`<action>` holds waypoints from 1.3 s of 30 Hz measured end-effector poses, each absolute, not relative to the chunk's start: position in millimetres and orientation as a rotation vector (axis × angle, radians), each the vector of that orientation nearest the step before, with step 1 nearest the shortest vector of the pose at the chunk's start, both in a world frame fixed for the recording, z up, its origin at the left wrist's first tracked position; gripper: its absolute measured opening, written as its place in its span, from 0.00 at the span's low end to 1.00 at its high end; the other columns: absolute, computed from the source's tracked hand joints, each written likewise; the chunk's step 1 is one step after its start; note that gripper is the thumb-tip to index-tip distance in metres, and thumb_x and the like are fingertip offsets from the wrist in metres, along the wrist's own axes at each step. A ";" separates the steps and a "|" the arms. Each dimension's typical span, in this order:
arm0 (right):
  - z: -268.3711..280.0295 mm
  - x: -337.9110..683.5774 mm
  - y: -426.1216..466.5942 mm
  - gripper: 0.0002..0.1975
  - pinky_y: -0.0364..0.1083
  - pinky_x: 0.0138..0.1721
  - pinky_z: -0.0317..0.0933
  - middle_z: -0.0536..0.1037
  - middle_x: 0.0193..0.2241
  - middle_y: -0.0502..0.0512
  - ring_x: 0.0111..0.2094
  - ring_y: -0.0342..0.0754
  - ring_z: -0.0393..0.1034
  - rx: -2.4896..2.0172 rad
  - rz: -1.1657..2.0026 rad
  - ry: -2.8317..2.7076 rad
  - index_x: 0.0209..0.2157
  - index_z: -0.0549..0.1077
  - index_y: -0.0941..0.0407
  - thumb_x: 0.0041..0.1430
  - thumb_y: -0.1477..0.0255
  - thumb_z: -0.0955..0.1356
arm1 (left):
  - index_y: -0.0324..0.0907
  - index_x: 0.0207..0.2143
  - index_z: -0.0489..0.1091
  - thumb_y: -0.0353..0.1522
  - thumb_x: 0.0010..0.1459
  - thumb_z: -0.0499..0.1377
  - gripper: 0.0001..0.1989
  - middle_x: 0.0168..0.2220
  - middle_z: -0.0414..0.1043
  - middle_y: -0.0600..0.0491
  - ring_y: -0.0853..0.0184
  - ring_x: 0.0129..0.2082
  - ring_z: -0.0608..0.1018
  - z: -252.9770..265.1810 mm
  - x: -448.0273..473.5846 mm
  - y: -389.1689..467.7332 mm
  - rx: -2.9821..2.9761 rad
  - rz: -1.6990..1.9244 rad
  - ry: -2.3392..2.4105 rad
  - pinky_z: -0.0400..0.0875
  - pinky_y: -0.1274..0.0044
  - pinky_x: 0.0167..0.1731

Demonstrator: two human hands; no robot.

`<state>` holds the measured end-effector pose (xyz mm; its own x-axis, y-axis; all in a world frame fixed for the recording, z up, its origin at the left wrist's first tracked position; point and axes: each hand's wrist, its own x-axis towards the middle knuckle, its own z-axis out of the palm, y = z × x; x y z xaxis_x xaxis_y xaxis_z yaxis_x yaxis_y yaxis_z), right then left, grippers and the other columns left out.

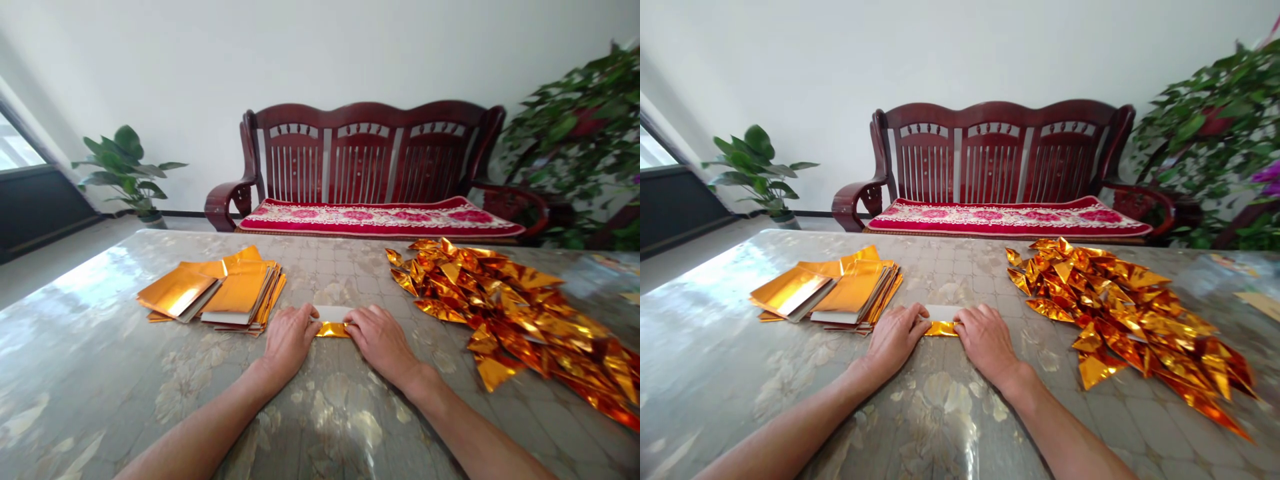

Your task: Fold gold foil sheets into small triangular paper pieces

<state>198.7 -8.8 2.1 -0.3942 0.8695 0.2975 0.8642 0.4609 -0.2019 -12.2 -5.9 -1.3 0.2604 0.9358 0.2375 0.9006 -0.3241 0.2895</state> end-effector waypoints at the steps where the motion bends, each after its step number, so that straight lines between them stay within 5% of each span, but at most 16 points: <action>1: 1.9 198.8 -9.0 0.04 0.47 0.41 0.56 0.78 0.35 0.50 0.38 0.48 0.66 -1.462 0.016 -2.356 0.36 0.73 0.53 0.65 0.71 0.66 | 0.45 0.41 0.69 0.38 0.64 0.56 0.08 0.30 0.75 0.55 0.63 0.35 0.76 -1.1 -11.7 -6.2 2.424 0.559 1.769 0.60 0.74 0.37; 25: -3.5 198.0 -8.7 0.02 0.48 0.40 0.54 0.77 0.35 0.50 0.38 0.50 0.65 -1.495 -0.034 -2.333 0.38 0.72 0.53 0.63 0.70 0.67 | 0.44 0.45 0.68 0.35 0.63 0.57 0.09 0.37 0.74 0.53 0.61 0.40 0.74 3.0 -8.9 -7.6 2.471 0.485 1.817 0.63 0.71 0.41; 31: -2.5 196.0 -11.8 0.03 0.48 0.40 0.56 0.74 0.37 0.54 0.40 0.51 0.64 -1.523 -0.148 -2.295 0.38 0.72 0.54 0.62 0.70 0.68 | 0.47 0.44 0.70 0.29 0.65 0.52 0.09 0.40 0.70 0.53 0.64 0.42 0.71 5.5 -8.0 -12.1 2.646 0.426 1.476 0.67 0.75 0.42; 39: 0.9 194.0 -18.5 0.07 0.48 0.45 0.59 0.76 0.39 0.53 0.43 0.49 0.65 -1.169 -0.120 -2.494 0.43 0.75 0.53 0.63 0.74 0.67 | 0.41 0.49 0.66 0.24 0.61 0.54 0.14 0.41 0.70 0.48 0.60 0.41 0.73 3.5 12.5 -40.5 2.834 0.144 1.545 0.71 0.70 0.40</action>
<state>194.0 -18.5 0.9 -0.5806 0.7228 0.3748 0.7555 0.6499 -0.0830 12.5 -40.5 3.5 0.5395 0.8333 0.1205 0.8413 -0.5394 -0.0357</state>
